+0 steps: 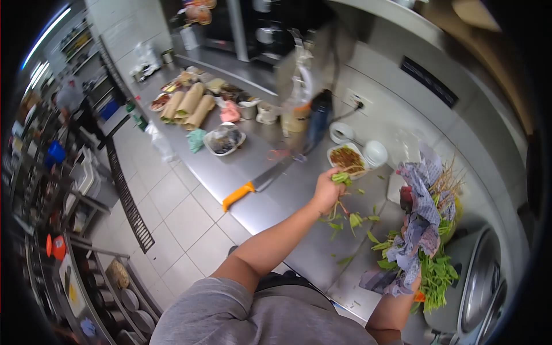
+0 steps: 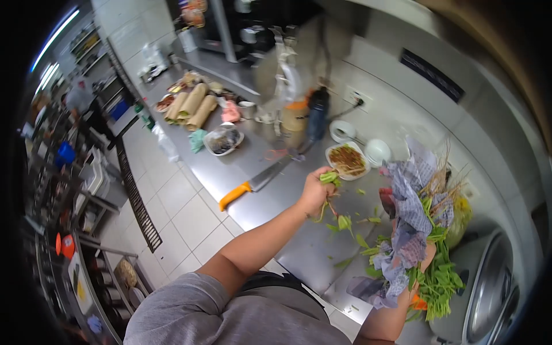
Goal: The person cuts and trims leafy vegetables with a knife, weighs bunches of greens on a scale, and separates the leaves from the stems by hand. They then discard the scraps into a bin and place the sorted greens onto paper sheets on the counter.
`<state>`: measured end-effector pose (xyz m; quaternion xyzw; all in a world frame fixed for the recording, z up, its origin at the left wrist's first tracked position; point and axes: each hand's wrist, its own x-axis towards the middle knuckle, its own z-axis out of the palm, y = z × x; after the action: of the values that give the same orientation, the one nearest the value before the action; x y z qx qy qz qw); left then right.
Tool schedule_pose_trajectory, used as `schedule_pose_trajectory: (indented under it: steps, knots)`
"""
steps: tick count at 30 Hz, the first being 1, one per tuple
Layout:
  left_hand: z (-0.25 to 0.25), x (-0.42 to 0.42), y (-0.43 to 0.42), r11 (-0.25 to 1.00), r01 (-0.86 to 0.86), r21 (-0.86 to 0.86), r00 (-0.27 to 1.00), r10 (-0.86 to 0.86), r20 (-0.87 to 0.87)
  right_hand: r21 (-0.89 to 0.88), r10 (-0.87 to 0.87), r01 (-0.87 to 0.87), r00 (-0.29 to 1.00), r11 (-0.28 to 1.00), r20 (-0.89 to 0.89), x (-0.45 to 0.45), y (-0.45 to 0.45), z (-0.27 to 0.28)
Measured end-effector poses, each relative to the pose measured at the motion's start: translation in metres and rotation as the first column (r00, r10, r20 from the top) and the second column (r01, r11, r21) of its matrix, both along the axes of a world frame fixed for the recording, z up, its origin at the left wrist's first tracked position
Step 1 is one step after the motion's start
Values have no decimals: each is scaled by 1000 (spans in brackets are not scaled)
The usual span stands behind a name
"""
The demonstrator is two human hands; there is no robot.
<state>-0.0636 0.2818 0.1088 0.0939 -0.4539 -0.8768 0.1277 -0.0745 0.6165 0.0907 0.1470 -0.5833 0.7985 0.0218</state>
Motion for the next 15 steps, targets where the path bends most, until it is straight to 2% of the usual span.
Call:
schedule_pose_trajectory:
  steps: [1,2,8,9,10,11,12,14,15]
  knots:
    - [9,13,-17,999,-37,2,999,37,-13,-172,97,-91,995,981,23,10,-39,31]
    - [25,34,-31,998,-41,-44,998,39,-55,-219,153,-145,988,965,21,24,-69,53]
    - [52,160,-183,955,-247,-166,967,230,-113,-316,414,-396,910,862,-13,89,-264,114]
    - [71,202,-209,952,-285,-115,956,275,-99,-349,406,-358,911,866,74,120,-296,138]
    - [67,227,-241,940,-332,-78,942,326,-80,-389,409,-322,897,863,165,129,-333,136]
    - [61,252,-275,923,-378,-67,925,374,-61,-371,467,-386,869,845,160,142,-368,140]
    - [55,279,-309,911,-405,-80,914,401,-67,-383,495,-411,855,828,153,139,-393,121]
    - [48,338,-371,849,-518,-106,855,519,-20,-309,596,-515,744,799,302,106,-439,52]
    - [49,368,-397,813,-573,-105,817,576,2,-549,855,-661,450,512,256,99,-474,38]
